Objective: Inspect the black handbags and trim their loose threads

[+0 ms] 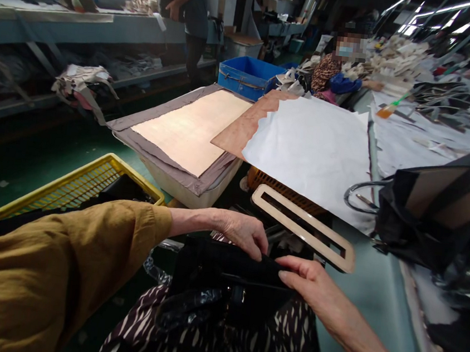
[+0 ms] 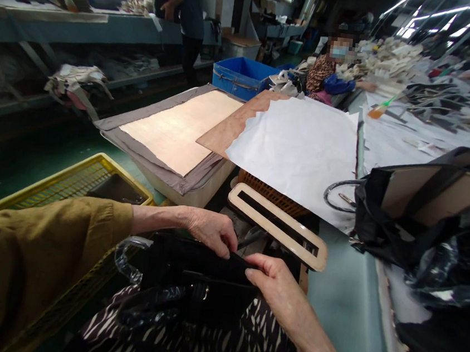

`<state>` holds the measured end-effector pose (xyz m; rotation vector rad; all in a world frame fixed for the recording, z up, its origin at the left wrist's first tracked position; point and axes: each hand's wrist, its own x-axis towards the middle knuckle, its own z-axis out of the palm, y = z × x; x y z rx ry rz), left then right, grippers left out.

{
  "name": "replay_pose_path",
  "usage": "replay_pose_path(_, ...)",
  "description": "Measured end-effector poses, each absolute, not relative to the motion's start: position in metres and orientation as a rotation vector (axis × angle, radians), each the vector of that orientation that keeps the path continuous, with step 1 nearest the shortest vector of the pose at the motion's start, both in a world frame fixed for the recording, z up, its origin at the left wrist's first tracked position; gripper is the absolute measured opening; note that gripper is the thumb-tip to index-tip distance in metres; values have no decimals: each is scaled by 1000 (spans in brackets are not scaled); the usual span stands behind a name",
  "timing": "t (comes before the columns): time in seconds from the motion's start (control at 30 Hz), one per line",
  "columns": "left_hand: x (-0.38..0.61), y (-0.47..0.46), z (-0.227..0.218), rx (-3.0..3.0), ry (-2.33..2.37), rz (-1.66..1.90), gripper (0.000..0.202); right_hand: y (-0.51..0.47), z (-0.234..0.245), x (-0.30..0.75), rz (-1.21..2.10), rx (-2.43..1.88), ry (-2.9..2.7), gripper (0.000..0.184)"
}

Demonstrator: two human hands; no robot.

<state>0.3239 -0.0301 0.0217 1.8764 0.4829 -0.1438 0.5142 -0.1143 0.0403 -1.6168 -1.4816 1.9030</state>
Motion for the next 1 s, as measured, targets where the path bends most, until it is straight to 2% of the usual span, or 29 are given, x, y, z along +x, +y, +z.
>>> replay_pose_path(0.1,324,-30,13,1849,458,-95,23,-113,30,516,1759,-1644,-1606,30)
replay_pose_path(0.23,322,-29,6,1745,528,-103,25,-114,22,517,1316,-1839,-1759,28)
replay_pose_path(0.4,320,-24,-3,1558,623,-107,27,-126,44,500,771,-1744,-2058,10)
replay_pose_path(0.5,322,-22,-11,1553,645,-84,26,-139,51,481,556,-1540,-2335,17)
replay_pose_path(0.63,322,-27,-16,1659,559,39,22,-153,44,462,208,-1476,-2613,41)
replay_pose_path(0.8,302,-26,8,1735,543,90,18,-147,51,470,540,-1323,-2741,29)
replay_pose_path(0.93,279,-24,26,1704,575,153,16,-139,60,490,503,-1212,-2715,34)
replay_pose_path(1.0,274,-29,23,1639,563,150,16,-136,61,495,609,-1242,-2722,35)
